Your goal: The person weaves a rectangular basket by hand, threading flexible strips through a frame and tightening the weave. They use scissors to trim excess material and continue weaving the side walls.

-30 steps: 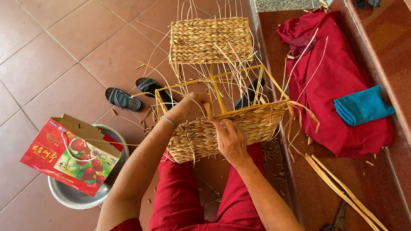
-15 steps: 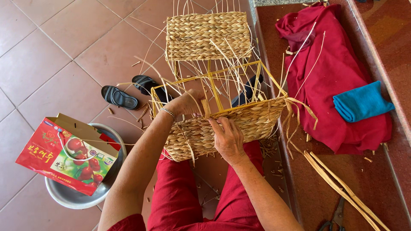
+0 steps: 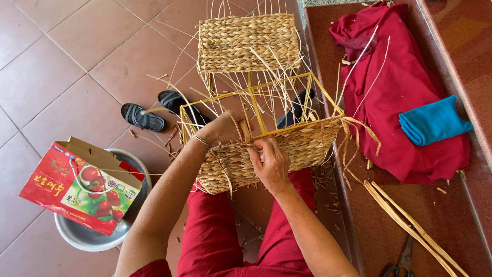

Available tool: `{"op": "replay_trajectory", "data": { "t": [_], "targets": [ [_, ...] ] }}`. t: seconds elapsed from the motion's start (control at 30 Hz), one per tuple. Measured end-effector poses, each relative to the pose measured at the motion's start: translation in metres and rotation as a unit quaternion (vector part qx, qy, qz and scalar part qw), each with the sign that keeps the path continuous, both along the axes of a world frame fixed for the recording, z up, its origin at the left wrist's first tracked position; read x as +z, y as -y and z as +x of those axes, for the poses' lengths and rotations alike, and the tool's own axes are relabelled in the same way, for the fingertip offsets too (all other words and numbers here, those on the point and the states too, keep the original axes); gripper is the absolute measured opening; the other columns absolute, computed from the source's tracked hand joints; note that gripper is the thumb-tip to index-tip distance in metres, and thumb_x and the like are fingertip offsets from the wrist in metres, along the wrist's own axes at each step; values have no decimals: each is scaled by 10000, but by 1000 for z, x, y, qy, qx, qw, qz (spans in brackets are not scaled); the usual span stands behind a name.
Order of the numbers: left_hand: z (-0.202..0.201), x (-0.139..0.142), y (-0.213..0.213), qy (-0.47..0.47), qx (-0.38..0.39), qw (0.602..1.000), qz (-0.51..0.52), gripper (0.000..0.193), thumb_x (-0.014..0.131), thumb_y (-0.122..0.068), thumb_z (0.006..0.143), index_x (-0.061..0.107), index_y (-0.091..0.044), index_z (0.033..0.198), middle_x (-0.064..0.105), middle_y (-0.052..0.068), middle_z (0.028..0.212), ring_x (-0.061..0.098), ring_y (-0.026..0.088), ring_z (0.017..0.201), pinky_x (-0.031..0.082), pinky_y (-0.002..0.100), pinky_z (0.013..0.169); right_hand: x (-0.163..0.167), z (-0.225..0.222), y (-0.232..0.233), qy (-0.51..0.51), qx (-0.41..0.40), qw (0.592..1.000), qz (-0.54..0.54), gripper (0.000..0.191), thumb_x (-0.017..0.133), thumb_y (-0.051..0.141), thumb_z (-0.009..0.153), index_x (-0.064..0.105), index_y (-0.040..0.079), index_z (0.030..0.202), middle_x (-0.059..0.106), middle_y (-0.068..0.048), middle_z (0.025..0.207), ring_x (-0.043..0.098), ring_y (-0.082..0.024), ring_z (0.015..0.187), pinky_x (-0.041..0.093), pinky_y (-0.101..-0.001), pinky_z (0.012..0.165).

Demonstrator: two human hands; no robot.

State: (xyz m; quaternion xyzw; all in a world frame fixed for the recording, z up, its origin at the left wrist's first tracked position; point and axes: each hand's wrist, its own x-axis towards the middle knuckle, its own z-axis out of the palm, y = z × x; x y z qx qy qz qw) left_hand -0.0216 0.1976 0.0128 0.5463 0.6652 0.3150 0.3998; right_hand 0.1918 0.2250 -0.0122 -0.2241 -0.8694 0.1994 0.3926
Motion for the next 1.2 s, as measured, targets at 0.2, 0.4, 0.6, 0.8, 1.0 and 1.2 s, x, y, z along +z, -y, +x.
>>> {"op": "replay_trajectory", "data": {
  "t": [0.2, 0.4, 0.6, 0.8, 1.0, 1.2],
  "targets": [
    [2, 9, 15, -129, 2, 986, 105, 395, 673, -108, 899, 657, -79, 1292, 749, 164, 862, 775, 273, 813, 601, 403, 701, -24, -21, -10, -40, 9, 999, 32, 163, 758, 119, 914, 604, 84, 878, 640, -17, 750, 618, -116, 598, 484, -269, 536],
    [46, 20, 65, -270, 93, 943, 170, 772, 696, -15, 762, 400, -61, 1474, 721, 142, 918, 703, 322, 909, 540, 462, 817, -32, 2, -22, -48, 83, 990, -101, 146, 658, 36, 843, 528, 83, 796, 570, -26, 700, 554, -119, 564, 507, -288, 502],
    [52, 15, 63, -215, 131, 939, 235, 544, 780, -100, 808, 556, -88, 1303, 651, 83, 864, 665, 282, 821, 514, 434, 785, -50, 45, -20, 95, 102, 987, -81, 189, 706, 53, 817, 545, 91, 727, 572, -21, 592, 556, -119, 477, 491, -287, 414],
    [43, 4, 63, -232, 115, 941, 219, 246, 801, -195, 857, 603, -53, 889, 634, 79, 846, 640, 287, 823, 508, 424, 777, -49, 90, -34, 115, 21, 989, -91, 151, 693, 54, 803, 555, 73, 743, 608, -31, 619, 622, -152, 501, 551, -317, 460],
    [54, 12, 63, -289, 113, 923, 228, 102, 751, -177, 876, 719, -81, 882, 637, 79, 829, 637, 284, 781, 494, 425, 719, -17, 96, -29, 141, 51, 977, -150, 193, 751, 98, 760, 636, 39, 904, 676, -78, 809, 698, -194, 696, 600, -342, 650],
    [59, 18, 59, -245, 124, 935, 226, 126, 770, -190, 854, 714, -78, 842, 649, 64, 803, 658, 261, 811, 507, 411, 733, -16, 74, -35, 65, 136, 927, -342, 349, 738, 269, 917, 680, 52, 1186, 751, -91, 1004, 729, -163, 903, 603, -329, 799]
  ]
}}
